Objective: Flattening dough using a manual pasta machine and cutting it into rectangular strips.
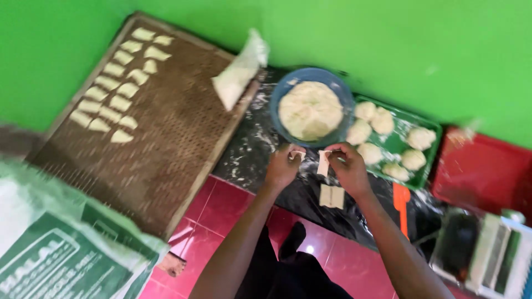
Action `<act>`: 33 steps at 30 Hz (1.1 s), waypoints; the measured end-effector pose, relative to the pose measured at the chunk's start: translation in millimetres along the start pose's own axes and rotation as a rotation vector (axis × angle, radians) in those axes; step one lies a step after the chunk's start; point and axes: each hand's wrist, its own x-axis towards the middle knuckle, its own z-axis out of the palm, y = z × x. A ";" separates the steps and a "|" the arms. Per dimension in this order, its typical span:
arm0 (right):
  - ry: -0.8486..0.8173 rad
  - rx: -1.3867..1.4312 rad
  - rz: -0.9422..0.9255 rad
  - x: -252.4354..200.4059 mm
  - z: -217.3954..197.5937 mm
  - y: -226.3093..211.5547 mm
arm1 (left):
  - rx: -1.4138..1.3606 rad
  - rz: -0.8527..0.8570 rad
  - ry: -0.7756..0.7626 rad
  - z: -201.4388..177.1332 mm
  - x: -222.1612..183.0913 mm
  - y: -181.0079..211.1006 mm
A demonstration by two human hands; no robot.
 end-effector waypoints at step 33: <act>-0.735 -0.178 -0.085 308.1 559.6 -18.0 | -0.225 -0.374 0.696 -420.0 122.4 -227.6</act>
